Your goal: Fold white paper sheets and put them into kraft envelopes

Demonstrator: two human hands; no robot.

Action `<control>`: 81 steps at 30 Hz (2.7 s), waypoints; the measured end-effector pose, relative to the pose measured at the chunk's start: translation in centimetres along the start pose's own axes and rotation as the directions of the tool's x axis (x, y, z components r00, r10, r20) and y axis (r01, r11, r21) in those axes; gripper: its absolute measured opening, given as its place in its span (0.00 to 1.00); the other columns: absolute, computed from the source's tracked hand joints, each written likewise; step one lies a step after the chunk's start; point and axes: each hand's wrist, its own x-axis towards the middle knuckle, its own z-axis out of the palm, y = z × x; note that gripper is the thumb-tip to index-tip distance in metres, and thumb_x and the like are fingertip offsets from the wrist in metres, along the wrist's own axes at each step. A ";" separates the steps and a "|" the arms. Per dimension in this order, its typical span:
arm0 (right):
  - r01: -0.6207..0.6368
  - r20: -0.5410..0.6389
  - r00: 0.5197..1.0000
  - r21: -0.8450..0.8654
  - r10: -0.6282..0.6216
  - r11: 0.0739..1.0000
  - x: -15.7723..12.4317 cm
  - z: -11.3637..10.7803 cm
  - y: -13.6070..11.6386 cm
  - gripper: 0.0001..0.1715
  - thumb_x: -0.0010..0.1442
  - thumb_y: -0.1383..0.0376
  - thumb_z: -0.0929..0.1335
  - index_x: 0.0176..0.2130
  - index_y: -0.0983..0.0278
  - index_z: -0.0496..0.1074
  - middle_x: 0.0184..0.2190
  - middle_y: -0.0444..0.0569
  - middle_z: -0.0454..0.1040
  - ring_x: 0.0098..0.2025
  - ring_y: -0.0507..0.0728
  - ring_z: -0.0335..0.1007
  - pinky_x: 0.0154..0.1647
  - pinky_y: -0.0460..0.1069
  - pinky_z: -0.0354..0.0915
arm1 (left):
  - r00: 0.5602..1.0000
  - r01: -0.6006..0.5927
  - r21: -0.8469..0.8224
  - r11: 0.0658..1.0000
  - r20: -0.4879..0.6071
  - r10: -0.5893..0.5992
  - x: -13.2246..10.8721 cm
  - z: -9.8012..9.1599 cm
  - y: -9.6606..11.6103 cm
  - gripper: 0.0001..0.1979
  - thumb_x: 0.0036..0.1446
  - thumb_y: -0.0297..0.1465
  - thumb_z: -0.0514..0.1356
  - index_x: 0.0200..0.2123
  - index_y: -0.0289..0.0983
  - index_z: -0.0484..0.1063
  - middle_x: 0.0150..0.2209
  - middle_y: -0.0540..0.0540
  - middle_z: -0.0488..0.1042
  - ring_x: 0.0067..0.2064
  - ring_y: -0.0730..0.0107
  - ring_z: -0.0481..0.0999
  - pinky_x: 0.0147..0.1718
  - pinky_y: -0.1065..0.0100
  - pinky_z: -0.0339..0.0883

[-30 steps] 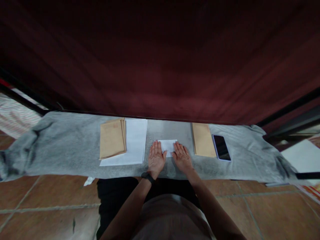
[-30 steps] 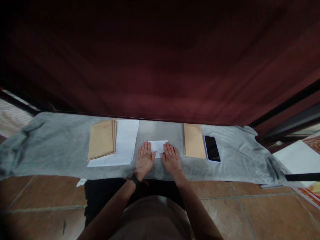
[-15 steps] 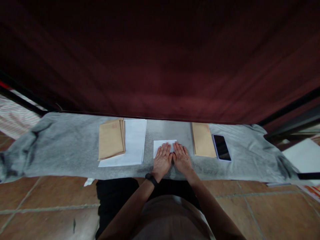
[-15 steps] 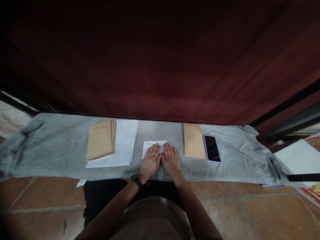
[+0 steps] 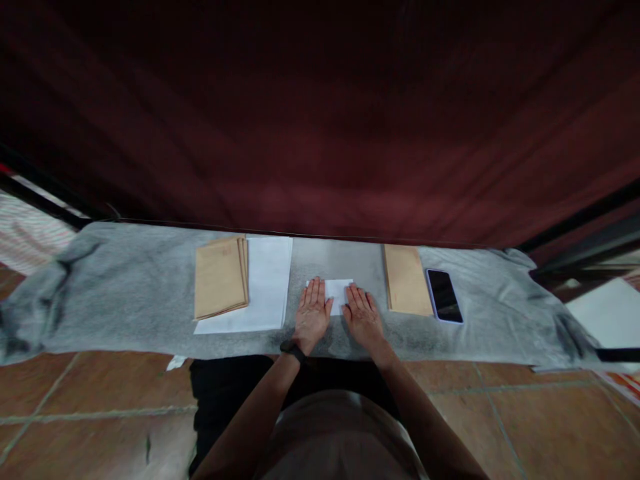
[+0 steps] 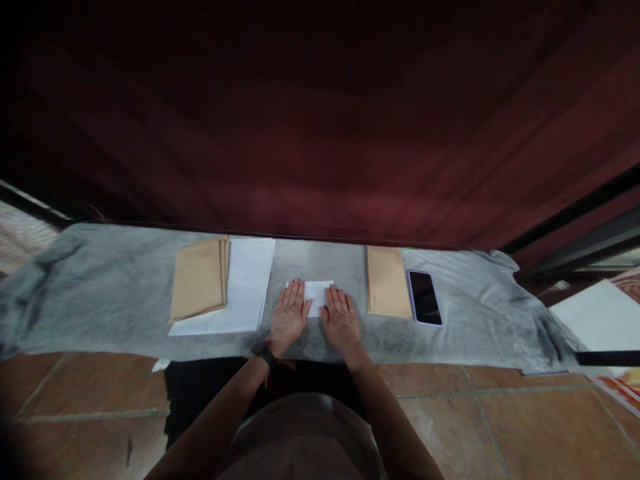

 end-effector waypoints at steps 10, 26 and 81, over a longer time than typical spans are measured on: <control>-0.025 0.011 1.000 0.024 0.024 0.999 0.1 -0.4 -0.3 0.31 0.72 0.61 0.57 0.69 0.69 0.55 0.69 0.56 0.57 0.69 0.64 0.54 0.70 0.63 0.47 | 0.998 0.027 0.018 0.999 -0.057 -0.026 -1.8 -0.5 -0.9 0.30 0.70 0.38 0.44 0.69 0.28 0.52 0.70 0.36 0.54 0.72 0.55 0.49 0.68 0.51 0.50; 0.092 0.031 0.995 0.120 -0.097 0.988 1.8 1.0 -5.1 0.29 0.73 0.61 0.56 0.68 0.71 0.58 0.69 0.55 0.56 0.71 0.59 0.50 0.71 0.57 0.48 | 0.999 0.011 0.109 0.994 0.040 -0.015 -1.8 -0.6 -1.1 0.30 0.65 0.28 0.46 0.70 0.28 0.51 0.71 0.37 0.50 0.73 0.56 0.46 0.69 0.52 0.47; 0.088 -0.001 0.996 0.056 -0.088 0.995 -4.0 -1.3 -3.8 0.32 0.73 0.57 0.57 0.70 0.68 0.54 0.68 0.57 0.58 0.70 0.61 0.53 0.70 0.60 0.51 | 0.999 0.038 0.039 0.999 -0.003 -0.038 -1.6 -0.9 -0.7 0.31 0.69 0.42 0.48 0.70 0.37 0.52 0.72 0.38 0.49 0.72 0.52 0.47 0.68 0.46 0.47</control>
